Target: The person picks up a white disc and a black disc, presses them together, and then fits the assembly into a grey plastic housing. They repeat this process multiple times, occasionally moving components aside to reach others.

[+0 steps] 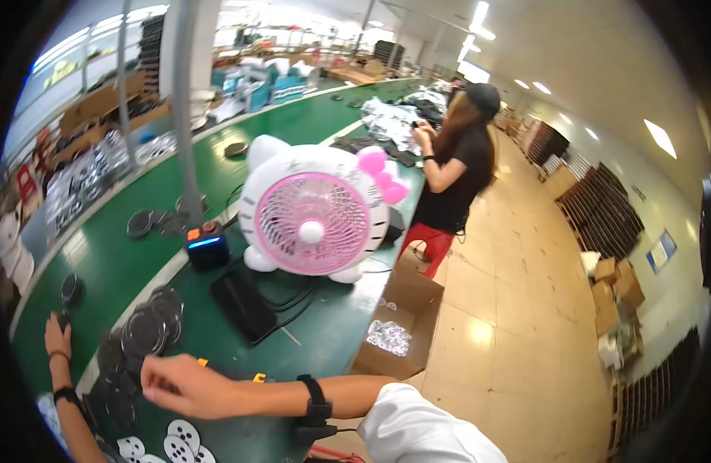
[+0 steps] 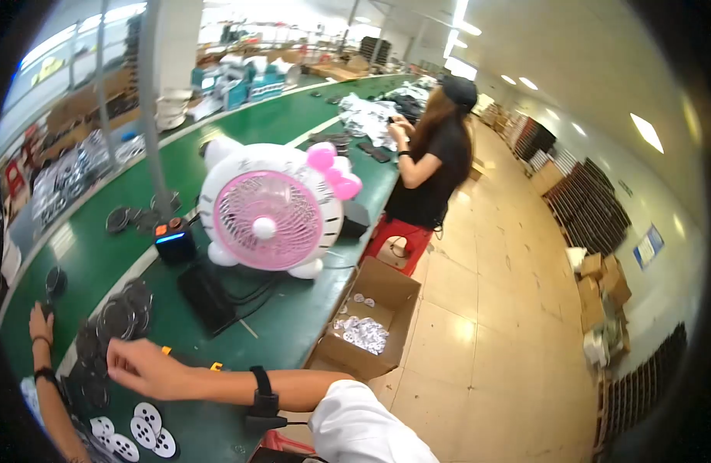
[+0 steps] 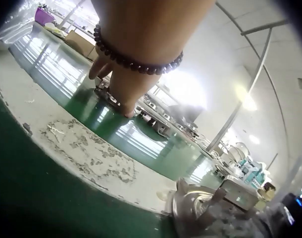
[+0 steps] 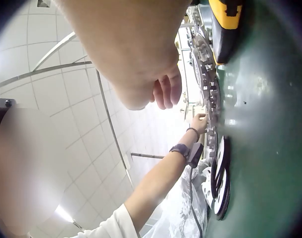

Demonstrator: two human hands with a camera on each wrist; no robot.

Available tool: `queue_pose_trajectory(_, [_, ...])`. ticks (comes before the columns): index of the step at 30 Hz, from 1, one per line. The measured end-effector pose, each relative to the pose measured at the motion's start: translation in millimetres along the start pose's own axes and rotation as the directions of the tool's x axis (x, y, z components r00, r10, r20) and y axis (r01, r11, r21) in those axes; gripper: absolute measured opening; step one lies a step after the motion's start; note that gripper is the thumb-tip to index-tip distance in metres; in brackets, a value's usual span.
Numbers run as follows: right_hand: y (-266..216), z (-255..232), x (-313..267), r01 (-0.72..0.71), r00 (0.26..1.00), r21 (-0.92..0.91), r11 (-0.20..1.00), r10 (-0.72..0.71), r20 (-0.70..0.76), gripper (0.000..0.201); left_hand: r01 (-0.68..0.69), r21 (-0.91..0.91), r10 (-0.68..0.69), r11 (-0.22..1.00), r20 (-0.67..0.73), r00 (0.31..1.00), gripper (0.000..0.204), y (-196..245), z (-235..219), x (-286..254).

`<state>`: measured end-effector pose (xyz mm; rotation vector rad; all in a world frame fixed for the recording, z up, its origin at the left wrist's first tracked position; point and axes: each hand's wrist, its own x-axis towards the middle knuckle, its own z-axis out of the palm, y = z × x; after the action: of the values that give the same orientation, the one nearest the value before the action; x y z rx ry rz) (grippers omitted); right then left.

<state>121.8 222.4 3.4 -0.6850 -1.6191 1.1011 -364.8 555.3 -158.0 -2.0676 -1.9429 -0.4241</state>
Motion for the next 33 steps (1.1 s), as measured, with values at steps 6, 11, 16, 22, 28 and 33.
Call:
queue_pose_trajectory(6, [21.4,21.0,-15.5,0.541,0.835,-0.246,0.805,-0.477,0.274,0.022,0.006,0.300,-0.065,0.954,0.189,0.980,0.057,41.3,-25.2,6.8])
queue_pose_trajectory(11, [43.9,28.3,-41.3,0.383,0.797,-0.350,0.855,-0.115,0.593,0.068,0.128,0.279,-0.121,0.952,-0.043,0.992,0.051,58.3,-62.4,-6.3])
queue_pose_trajectory(16, [48.5,31.6,-37.2,0.253,0.799,-0.343,0.905,0.004,0.601,0.055,-0.099,-0.421,0.075,0.902,-0.072,0.995,0.027,126.8,-212.9,-55.9])
queue_pose_trajectory(22, [45.9,38.4,-39.0,0.318,0.854,-0.405,0.857,-0.074,0.515,0.037,0.385,-0.733,-0.035,0.561,0.444,0.896,0.035,215.7,-307.8,-178.5])
queue_pose_trajectory(28, [20.7,26.4,-23.5,0.189,0.921,-0.347,0.919,-0.044,0.386,0.023,0.513,-0.752,0.101,0.414,0.599,0.795,0.029,234.2,-265.7,-202.5])
queue_pose_trajectory(33, [14.3,22.2,-15.0,0.150,0.979,-0.061,0.987,-0.140,0.147,0.021,0.331,-0.725,0.117,0.604,0.491,0.863,0.036,245.9,-274.7,-213.3])
